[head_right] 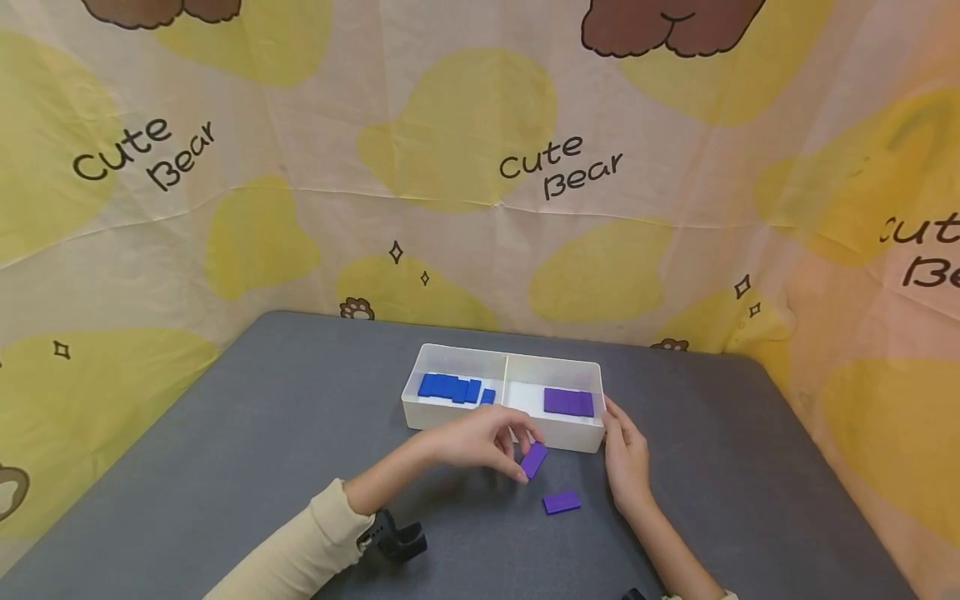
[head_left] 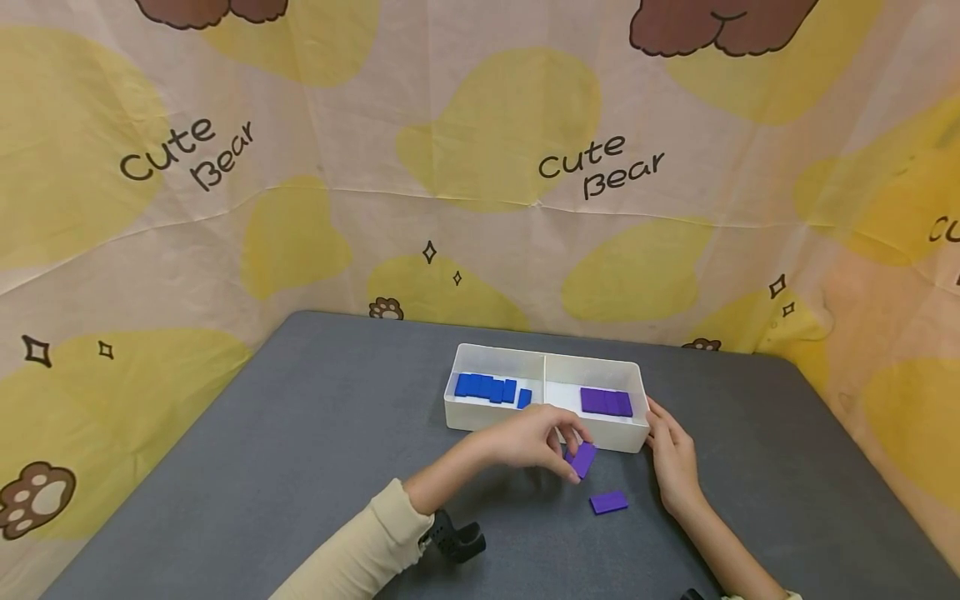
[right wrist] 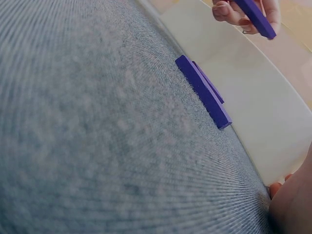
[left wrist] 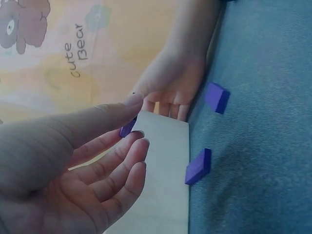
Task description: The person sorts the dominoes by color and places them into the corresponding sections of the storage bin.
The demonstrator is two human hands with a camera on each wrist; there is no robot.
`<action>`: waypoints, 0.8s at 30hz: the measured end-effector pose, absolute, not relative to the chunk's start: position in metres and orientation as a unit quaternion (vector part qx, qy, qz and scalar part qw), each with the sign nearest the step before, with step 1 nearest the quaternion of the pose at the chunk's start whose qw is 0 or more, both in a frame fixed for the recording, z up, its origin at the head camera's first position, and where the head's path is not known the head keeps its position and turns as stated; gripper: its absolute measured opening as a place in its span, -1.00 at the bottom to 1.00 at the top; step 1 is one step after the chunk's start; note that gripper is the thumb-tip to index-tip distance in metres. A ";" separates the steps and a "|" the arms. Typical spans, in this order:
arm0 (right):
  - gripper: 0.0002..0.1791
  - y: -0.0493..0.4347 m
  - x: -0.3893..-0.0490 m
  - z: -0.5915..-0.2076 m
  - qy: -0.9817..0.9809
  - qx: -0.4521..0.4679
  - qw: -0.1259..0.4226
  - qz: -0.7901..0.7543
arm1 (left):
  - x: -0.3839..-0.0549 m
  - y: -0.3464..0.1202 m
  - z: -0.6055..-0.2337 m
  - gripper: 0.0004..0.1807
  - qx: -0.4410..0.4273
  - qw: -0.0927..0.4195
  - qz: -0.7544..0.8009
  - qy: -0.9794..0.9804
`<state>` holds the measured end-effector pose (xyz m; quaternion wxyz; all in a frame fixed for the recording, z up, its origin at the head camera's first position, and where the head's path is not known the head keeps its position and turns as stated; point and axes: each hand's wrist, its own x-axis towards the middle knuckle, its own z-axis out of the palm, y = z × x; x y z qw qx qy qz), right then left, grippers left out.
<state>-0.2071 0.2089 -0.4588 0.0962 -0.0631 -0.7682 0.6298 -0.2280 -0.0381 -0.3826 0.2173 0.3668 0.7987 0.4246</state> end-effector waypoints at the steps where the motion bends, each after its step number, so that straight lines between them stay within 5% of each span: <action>1: -0.38 0.209 -0.207 -0.459 -0.768 -0.064 0.097 0.630 | -0.229 -0.038 -0.381 -0.51 0.369 0.214 0.424 0.799; 24: -0.39 0.207 -0.205 -0.458 -0.768 -0.060 0.103 0.629 | -0.244 -0.035 -0.361 -0.51 0.364 0.171 0.402 0.823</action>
